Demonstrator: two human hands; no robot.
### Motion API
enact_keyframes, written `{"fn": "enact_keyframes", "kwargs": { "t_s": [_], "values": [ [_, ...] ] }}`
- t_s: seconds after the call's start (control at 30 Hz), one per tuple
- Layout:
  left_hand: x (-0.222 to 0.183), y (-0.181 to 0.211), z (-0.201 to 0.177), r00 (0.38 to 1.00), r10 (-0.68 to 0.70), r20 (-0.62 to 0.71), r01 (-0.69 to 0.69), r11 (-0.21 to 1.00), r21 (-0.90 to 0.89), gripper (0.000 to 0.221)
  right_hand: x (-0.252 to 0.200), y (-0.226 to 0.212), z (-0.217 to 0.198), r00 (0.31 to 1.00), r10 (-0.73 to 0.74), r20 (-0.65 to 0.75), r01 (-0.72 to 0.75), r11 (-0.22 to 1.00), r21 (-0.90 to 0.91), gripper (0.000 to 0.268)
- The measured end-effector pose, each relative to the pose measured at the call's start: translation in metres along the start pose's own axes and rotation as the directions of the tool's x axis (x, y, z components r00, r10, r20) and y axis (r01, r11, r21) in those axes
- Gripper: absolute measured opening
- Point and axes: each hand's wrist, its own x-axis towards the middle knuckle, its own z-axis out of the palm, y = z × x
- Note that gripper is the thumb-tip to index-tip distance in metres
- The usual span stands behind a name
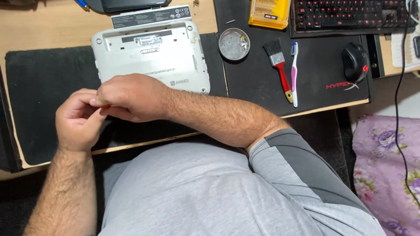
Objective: Fastening screws into the back cover of an electronic device using a precision screwdriver.
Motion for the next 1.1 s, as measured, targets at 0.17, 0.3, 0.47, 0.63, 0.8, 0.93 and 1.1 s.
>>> {"fn": "enact_keyframes", "kwargs": {
  "t_s": [0.17,0.3,0.47,0.63,0.8,0.93,1.1],
  "values": [
    [0.005,0.005,0.005,1.000,0.009,0.027,-0.008,1.000,-0.002,0.012,-0.012,-0.026,-0.071,0.978,0.025,-0.208,0.004,0.991,0.136,0.009],
    [0.012,0.017,0.008,0.999,-0.043,0.017,0.041,0.997,0.062,0.009,-0.045,-0.052,-0.152,0.787,0.111,-0.607,-0.198,0.977,-0.078,0.016],
    [0.060,0.037,0.010,0.988,0.112,0.108,-0.126,0.983,0.131,0.003,-0.121,0.008,-0.196,0.564,0.089,-0.821,-0.314,0.943,-0.113,0.021],
    [0.118,0.034,0.029,0.923,0.339,0.181,-0.345,0.938,0.004,0.004,-0.134,0.016,-0.198,0.613,0.191,-0.767,-0.518,0.830,-0.207,0.019],
    [0.130,0.016,0.037,0.941,0.293,0.172,-0.300,0.954,0.020,0.003,-0.131,0.026,-0.192,0.731,0.276,-0.624,-0.574,0.743,-0.344,0.020],
    [0.126,0.008,0.027,0.936,0.268,0.227,-0.288,0.956,0.062,0.006,-0.132,0.032,-0.187,0.714,0.306,-0.630,-0.605,0.721,-0.336,0.020],
    [0.132,0.009,0.026,0.897,0.347,0.275,-0.378,0.923,0.068,0.002,-0.135,0.042,-0.183,0.719,0.313,-0.620,-0.547,0.805,-0.228,0.022]
  ]
}}
